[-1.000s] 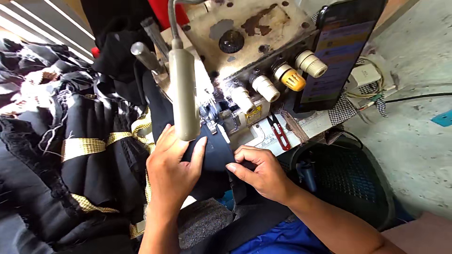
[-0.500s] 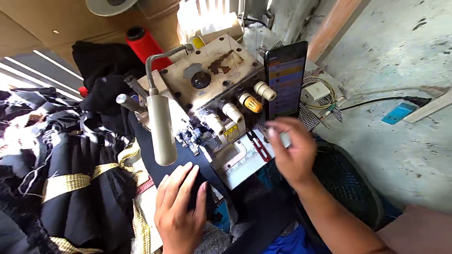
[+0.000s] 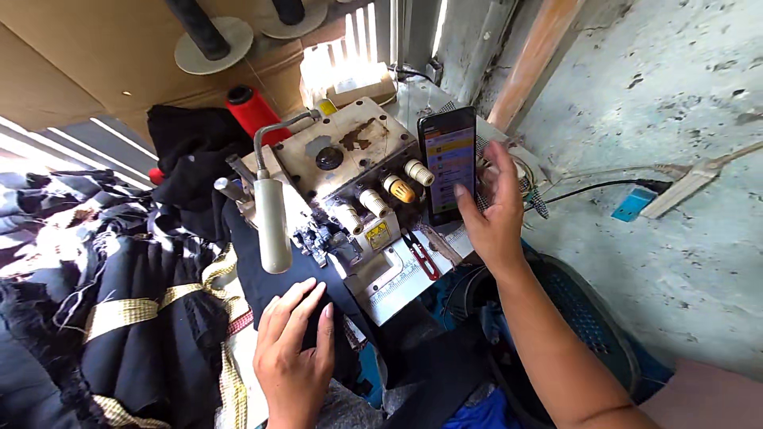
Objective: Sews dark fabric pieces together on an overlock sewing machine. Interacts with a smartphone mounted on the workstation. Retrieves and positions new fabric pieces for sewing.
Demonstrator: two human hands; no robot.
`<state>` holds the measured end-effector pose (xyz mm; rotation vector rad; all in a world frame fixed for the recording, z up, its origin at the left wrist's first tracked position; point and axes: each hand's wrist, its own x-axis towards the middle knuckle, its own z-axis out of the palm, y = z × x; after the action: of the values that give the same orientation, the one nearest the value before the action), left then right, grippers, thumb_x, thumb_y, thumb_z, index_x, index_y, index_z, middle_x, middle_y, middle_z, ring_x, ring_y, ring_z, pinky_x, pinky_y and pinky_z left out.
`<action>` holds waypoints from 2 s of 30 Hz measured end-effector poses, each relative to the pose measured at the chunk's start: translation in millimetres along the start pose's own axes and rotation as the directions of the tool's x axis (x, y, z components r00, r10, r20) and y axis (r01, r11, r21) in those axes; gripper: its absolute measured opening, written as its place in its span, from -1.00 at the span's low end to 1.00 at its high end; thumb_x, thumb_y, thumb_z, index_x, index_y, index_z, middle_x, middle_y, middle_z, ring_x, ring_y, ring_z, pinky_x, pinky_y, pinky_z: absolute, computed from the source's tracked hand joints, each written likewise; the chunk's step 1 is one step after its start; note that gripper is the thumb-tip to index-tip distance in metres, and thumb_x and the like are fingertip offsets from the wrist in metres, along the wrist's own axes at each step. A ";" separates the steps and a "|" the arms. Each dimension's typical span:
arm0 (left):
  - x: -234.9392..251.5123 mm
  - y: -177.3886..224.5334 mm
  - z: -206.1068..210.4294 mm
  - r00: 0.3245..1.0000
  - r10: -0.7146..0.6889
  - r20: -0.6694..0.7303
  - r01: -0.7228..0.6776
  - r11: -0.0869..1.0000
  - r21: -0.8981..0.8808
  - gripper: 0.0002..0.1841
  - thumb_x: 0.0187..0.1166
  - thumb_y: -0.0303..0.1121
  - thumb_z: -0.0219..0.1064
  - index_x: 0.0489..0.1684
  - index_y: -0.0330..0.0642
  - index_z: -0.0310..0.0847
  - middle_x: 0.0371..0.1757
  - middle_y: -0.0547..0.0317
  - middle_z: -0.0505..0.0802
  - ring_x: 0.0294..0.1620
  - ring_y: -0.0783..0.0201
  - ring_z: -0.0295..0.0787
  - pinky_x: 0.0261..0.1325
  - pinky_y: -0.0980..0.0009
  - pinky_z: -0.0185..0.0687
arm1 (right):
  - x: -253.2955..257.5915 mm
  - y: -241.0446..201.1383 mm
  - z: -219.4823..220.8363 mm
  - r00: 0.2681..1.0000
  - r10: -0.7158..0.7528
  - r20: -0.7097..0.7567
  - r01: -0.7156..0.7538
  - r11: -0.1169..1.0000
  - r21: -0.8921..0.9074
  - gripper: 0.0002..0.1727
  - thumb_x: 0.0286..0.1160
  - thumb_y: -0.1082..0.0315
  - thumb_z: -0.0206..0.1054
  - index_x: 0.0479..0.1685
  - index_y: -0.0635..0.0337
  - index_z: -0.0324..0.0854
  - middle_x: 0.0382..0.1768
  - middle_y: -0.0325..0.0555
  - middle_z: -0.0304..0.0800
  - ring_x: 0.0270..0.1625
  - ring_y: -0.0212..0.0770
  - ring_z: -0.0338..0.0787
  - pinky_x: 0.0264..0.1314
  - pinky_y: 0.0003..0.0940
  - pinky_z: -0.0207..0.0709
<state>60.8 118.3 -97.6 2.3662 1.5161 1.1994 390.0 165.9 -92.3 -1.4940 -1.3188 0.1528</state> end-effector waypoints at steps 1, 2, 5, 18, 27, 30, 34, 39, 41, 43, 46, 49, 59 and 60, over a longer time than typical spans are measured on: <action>0.4 0.2 0.0 1.000 0.001 -0.002 -0.001 1.000 0.000 -0.71 0.64 -0.21 0.30 0.09 -0.10 0.88 0.25 0.09 0.89 0.42 0.17 0.73 0.59 0.11 0.49 | -6.1 5.6 0.7 0.997 0.073 0.039 -0.077 0.994 0.082 -0.11 0.54 0.19 0.45 0.87 0.06 0.06 0.62 0.00 0.46 0.50 -0.17 0.64 0.40 -0.18 0.68; 0.9 0.5 0.2 1.000 -0.001 -0.004 0.001 1.000 -0.002 -0.71 0.64 -0.22 0.30 0.09 -0.10 0.88 0.25 0.08 0.89 0.41 0.17 0.74 0.59 0.10 0.49 | -11.7 10.6 1.8 0.991 0.110 0.080 -0.120 0.984 0.128 -0.01 0.45 0.18 0.55 0.88 0.03 0.03 0.57 0.00 0.52 0.46 -0.18 0.68 0.39 -0.17 0.69; 1.7 1.8 -0.2 1.000 -0.009 -0.001 0.009 1.000 0.004 -0.71 0.64 -0.22 0.30 0.09 -0.11 0.88 0.24 0.09 0.89 0.40 0.18 0.75 0.58 0.12 0.49 | -23.4 17.8 6.1 0.989 0.097 0.116 -0.109 0.988 0.107 0.16 0.27 0.20 0.68 0.90 0.09 -0.02 0.62 0.03 0.49 0.60 -0.20 0.57 0.60 -0.18 0.54; -13.1 51.3 -20.9 0.965 -0.246 0.086 0.255 0.961 -0.106 -0.65 0.77 -0.25 0.17 -0.22 -0.26 0.85 -0.38 0.24 0.92 -0.37 0.59 0.84 -0.26 0.61 0.77 | -4.1 9.7 1.4 0.998 -0.034 -0.061 0.031 0.998 -0.046 -0.24 0.60 0.22 0.36 0.79 0.22 0.22 0.57 0.13 0.50 0.51 -0.09 0.61 0.48 -0.16 0.60; -33.5 52.8 44.0 0.781 -0.599 0.180 0.583 0.594 -0.555 -0.54 0.59 -0.42 0.33 0.41 -0.51 0.43 -0.14 0.20 0.93 -0.18 0.52 0.87 -0.05 0.59 0.80 | 29.8 -8.1 8.5 0.972 -0.220 0.085 0.236 0.890 -0.391 -0.29 0.67 -0.12 0.25 0.79 -0.12 0.34 0.87 0.21 -0.02 0.88 0.27 0.00 0.85 0.25 0.00; -37.0 48.8 38.6 0.792 -0.581 0.185 0.550 0.549 -0.630 -0.84 0.58 -0.48 0.34 -0.02 -0.34 0.77 -0.31 0.27 0.90 -0.30 0.47 0.84 -0.15 0.54 0.81 | 31.6 -9.1 6.1 0.970 -0.237 0.053 0.240 0.899 -0.367 -0.29 0.66 -0.11 0.26 0.79 -0.12 0.36 0.87 0.22 -0.04 0.89 0.32 -0.05 0.85 0.30 -0.04; -41.3 46.9 18.8 0.824 -0.478 0.304 0.493 0.340 -0.801 -0.69 0.69 -0.18 0.34 0.20 -0.15 0.74 0.00 0.17 0.94 0.04 0.31 0.90 0.17 0.39 0.81 | -6.3 -11.9 9.3 0.941 -0.279 -0.193 0.272 0.960 -0.065 -0.60 0.71 0.22 0.25 0.41 0.18 0.66 0.54 0.09 0.53 0.59 0.00 0.51 0.56 -0.04 0.48; -36.9 49.0 18.7 0.654 -0.564 0.504 0.556 -0.094 -0.826 -0.49 0.90 -0.03 -0.08 0.21 -0.20 0.73 -0.01 0.05 0.96 0.02 0.25 0.94 0.13 0.33 0.86 | -71.6 -48.4 55.6 0.960 -0.175 0.220 0.075 0.914 0.399 -0.70 0.69 0.28 0.24 0.08 0.30 0.79 0.13 0.03 0.82 0.25 -0.20 0.78 0.31 -0.28 0.71; -38.3 48.4 17.9 0.682 -0.579 0.447 0.593 0.080 -0.801 -0.64 0.86 -0.24 0.07 0.10 -0.19 0.81 -0.03 0.15 0.96 -0.06 0.37 0.92 0.03 0.44 0.84 | -83.1 -60.2 73.7 0.897 -0.158 0.412 -0.046 0.896 0.441 -0.64 0.76 0.19 0.21 0.11 0.28 0.81 0.22 0.04 0.79 0.36 -0.20 0.74 0.43 -0.28 0.64; -39.0 49.7 15.2 0.742 -0.572 0.349 0.576 0.279 -0.769 -0.77 0.74 -0.37 0.23 -0.07 -0.12 0.89 -0.11 0.25 0.96 -0.13 0.45 0.88 0.00 0.49 0.81 | -92.0 -66.7 84.7 0.865 -0.148 0.479 -0.126 0.860 0.494 -0.61 0.79 0.21 0.17 -0.02 0.35 0.82 0.19 0.09 0.81 0.31 -0.21 0.76 0.40 -0.34 0.63; -37.1 54.4 10.8 0.767 -0.604 0.217 0.540 0.424 -0.728 -0.86 0.58 -0.49 0.37 -0.21 -0.18 0.91 -0.19 0.23 0.97 -0.18 0.44 0.91 -0.01 0.50 0.83 | -99.9 -74.9 88.6 0.858 -0.108 0.502 -0.201 0.828 0.523 -0.59 0.81 0.26 0.12 -0.15 0.40 0.80 0.14 0.14 0.78 0.25 -0.23 0.75 0.32 -0.41 0.62; -32.9 55.6 10.6 0.721 -0.657 0.219 0.564 0.373 -0.737 -0.92 0.48 -0.51 0.44 -0.32 -0.20 0.87 -0.34 0.21 0.95 -0.29 0.43 0.90 -0.11 0.51 0.83 | -102.2 -74.8 87.8 0.829 -0.070 0.554 -0.299 0.782 0.547 -0.64 0.78 0.28 0.16 -0.16 0.39 0.78 0.03 0.06 0.81 0.13 -0.31 0.77 0.22 -0.46 0.63; -50.0 56.7 15.7 0.713 -0.616 0.335 0.604 0.297 -0.739 -0.87 0.52 -0.55 0.42 -0.11 -0.35 0.86 -0.28 0.08 0.96 -0.28 0.35 0.92 -0.10 0.46 0.86 | -114.4 -76.2 70.8 0.651 0.036 0.758 -0.635 0.572 0.519 -0.79 0.60 0.53 0.29 0.08 0.41 0.71 -0.17 -0.10 0.87 -0.22 -0.43 0.83 -0.12 -0.51 0.75; -51.3 55.6 15.9 0.705 -0.618 0.347 0.614 0.288 -0.735 -0.88 0.51 -0.54 0.42 -0.13 -0.33 0.86 -0.29 0.09 0.96 -0.29 0.37 0.91 -0.13 0.47 0.85 | -115.1 -76.5 69.7 0.645 0.042 0.763 -0.644 0.568 0.513 -0.79 0.60 0.54 0.28 0.09 0.41 0.72 -0.17 -0.10 0.87 -0.22 -0.43 0.83 -0.12 -0.51 0.74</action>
<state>101.5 54.3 -112.2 0.9763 1.2277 1.2525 251.2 104.6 -123.0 -0.9229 -1.1819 1.5239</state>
